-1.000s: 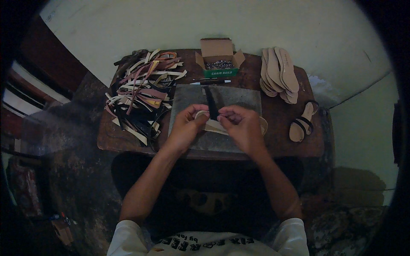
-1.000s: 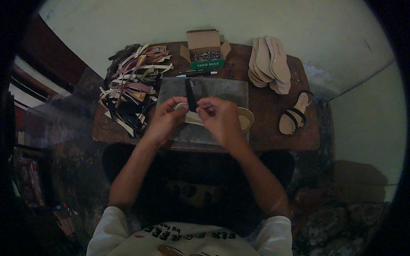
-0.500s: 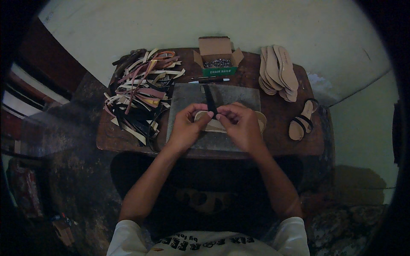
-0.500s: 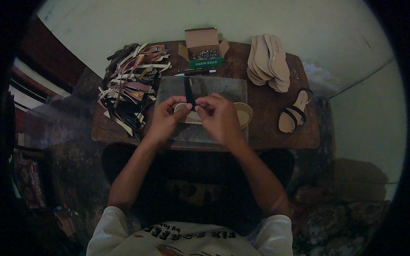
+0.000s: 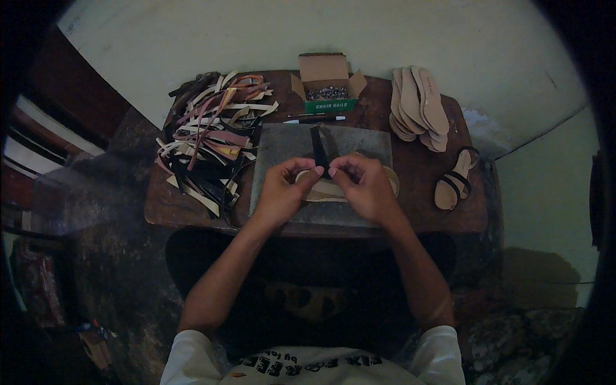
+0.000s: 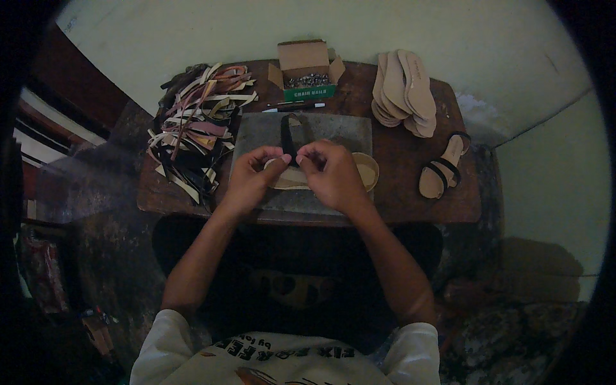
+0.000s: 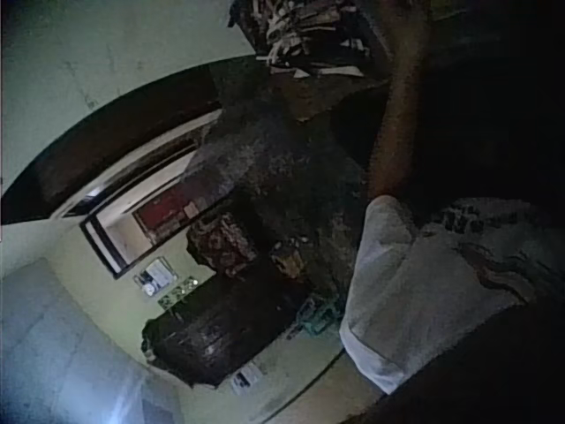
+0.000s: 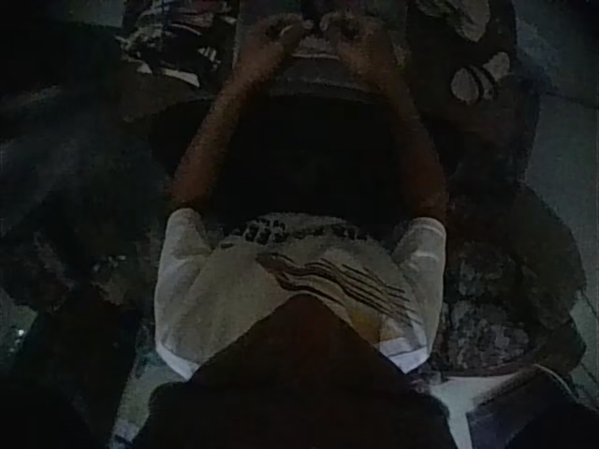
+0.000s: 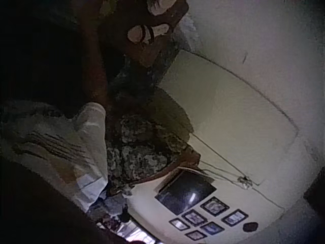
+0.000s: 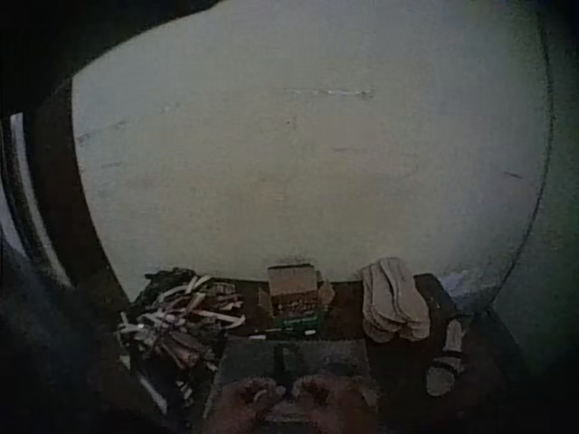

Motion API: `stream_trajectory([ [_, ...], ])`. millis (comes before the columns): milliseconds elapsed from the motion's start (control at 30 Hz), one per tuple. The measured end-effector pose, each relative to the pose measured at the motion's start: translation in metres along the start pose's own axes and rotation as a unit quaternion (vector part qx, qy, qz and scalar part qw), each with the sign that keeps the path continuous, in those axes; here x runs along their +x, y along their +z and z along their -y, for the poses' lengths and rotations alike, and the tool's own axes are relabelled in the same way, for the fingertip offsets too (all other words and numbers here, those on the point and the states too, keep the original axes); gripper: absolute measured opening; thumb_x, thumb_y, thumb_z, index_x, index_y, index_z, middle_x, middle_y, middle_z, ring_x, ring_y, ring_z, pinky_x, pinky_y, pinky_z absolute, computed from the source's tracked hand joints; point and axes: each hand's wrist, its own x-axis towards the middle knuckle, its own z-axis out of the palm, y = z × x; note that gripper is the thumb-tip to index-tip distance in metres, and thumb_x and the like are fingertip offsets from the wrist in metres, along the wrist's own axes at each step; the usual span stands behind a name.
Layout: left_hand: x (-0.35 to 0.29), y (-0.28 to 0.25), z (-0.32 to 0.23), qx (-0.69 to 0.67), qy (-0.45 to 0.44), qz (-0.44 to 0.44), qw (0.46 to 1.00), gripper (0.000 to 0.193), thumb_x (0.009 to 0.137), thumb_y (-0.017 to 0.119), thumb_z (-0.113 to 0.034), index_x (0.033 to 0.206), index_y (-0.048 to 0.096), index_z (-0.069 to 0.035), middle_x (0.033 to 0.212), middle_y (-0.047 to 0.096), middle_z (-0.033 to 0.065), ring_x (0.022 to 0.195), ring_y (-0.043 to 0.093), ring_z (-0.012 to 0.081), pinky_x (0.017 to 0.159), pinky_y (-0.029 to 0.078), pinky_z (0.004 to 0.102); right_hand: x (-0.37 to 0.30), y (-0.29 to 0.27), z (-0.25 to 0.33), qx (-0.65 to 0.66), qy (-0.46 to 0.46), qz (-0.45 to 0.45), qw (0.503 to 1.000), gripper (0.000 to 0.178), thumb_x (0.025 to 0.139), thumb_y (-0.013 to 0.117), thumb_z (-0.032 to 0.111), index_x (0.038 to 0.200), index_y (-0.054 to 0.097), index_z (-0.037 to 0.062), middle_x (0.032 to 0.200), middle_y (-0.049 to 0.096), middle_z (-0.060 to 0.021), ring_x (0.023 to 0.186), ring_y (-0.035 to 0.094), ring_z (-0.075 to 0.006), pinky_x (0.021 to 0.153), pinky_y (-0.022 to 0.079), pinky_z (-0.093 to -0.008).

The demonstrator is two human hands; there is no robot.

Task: The person assembles a sandal by attaching a black strap to a beige sole using small metal fasteners. They position the strap, insert the fasteners through pre-drilled holes, and secure them by hand.

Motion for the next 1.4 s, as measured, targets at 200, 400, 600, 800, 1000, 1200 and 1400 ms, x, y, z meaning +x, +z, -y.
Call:
stream_trajectory([
  [200, 0.003, 0.000, 0.010, -0.027, 0.025, -0.005, 0.999, 0.021, 0.094, 0.076, -0.017, 0.106, 0.069, -0.001, 0.089, 0.069, 0.0013, 0.074, 0.057, 0.0049, 0.063, 0.044, 0.0234, 0.001, 0.000, -0.001, -0.051, -0.036, 0.004, 0.998, 0.013, 0.088, 0.073, 0.009, 0.096, 0.073, -0.0015, 0.085, 0.069, -0.0131, 0.073, 0.067, -0.0200, 0.067, 0.051, -0.0328],
  [400, 0.004, 0.003, 0.012, -0.007, 0.036, -0.018, 0.999, 0.018, 0.096, 0.073, -0.014, 0.109, 0.068, -0.003, 0.098, 0.070, 0.0001, 0.084, 0.059, 0.0046, 0.070, 0.047, 0.0231, 0.000, -0.004, 0.000, -0.158, -0.131, -0.028, 0.978, 0.015, 0.087, 0.073, 0.012, 0.097, 0.073, 0.0016, 0.088, 0.070, -0.0134, 0.082, 0.068, -0.0296, 0.077, 0.052, -0.0387],
  [600, 0.001, 0.004, 0.003, 0.013, 0.048, -0.023, 0.999, 0.018, 0.096, 0.073, -0.014, 0.108, 0.068, -0.003, 0.097, 0.069, -0.0008, 0.082, 0.057, 0.0040, 0.068, 0.046, 0.0224, -0.001, -0.012, 0.008, -0.090, -0.073, 0.059, 0.992, 0.018, 0.087, 0.075, 0.013, 0.101, 0.070, 0.0020, 0.096, 0.074, -0.0132, 0.095, 0.071, -0.0277, 0.087, 0.053, -0.0392],
  [800, -0.003, 0.006, -0.011, -0.001, 0.038, -0.022, 0.999, 0.018, 0.094, 0.074, -0.012, 0.107, 0.069, -0.002, 0.095, 0.069, 0.0025, 0.085, 0.059, 0.0068, 0.073, 0.047, 0.0246, 0.000, -0.009, 0.006, -0.073, -0.055, 0.029, 0.995, 0.018, 0.089, 0.076, 0.011, 0.101, 0.070, 0.0007, 0.099, 0.075, -0.0115, 0.096, 0.072, -0.0210, 0.079, 0.057, -0.0349],
  [1000, 0.002, -0.001, -0.001, 0.046, 0.123, -0.020, 0.991, 0.018, 0.092, 0.074, -0.006, 0.108, 0.069, -0.002, 0.094, 0.070, 0.0012, 0.087, 0.059, 0.0059, 0.076, 0.047, 0.0242, 0.001, -0.004, 0.004, -0.172, -0.187, -0.035, 0.966, 0.019, 0.085, 0.075, 0.011, 0.103, 0.069, 0.0096, 0.101, 0.074, -0.0076, 0.102, 0.069, -0.0269, 0.103, 0.038, -0.0460],
  [1200, 0.002, 0.001, -0.003, 0.014, 0.177, -0.029, 0.984, 0.014, 0.092, 0.073, -0.001, 0.105, 0.070, -0.001, 0.097, 0.072, 0.0020, 0.090, 0.061, 0.0071, 0.079, 0.048, 0.0247, -0.002, -0.001, 0.011, -0.235, -0.268, -0.088, 0.930, 0.020, 0.085, 0.074, 0.009, 0.104, 0.068, 0.0127, 0.105, 0.071, -0.0022, 0.104, 0.066, -0.0226, 0.104, 0.034, -0.0471],
  [1400, 0.002, 0.003, -0.011, -0.032, 0.235, 0.018, 0.971, 0.017, 0.089, 0.073, 0.002, 0.106, 0.069, 0.001, 0.118, 0.069, 0.0085, 0.112, 0.064, 0.0166, 0.088, 0.052, 0.0297, -0.003, -0.004, 0.016, -0.266, -0.307, -0.089, 0.909, 0.024, 0.083, 0.075, 0.009, 0.106, 0.068, 0.0118, 0.108, 0.068, -0.0028, 0.103, 0.065, -0.0227, 0.103, 0.036, -0.0472],
])
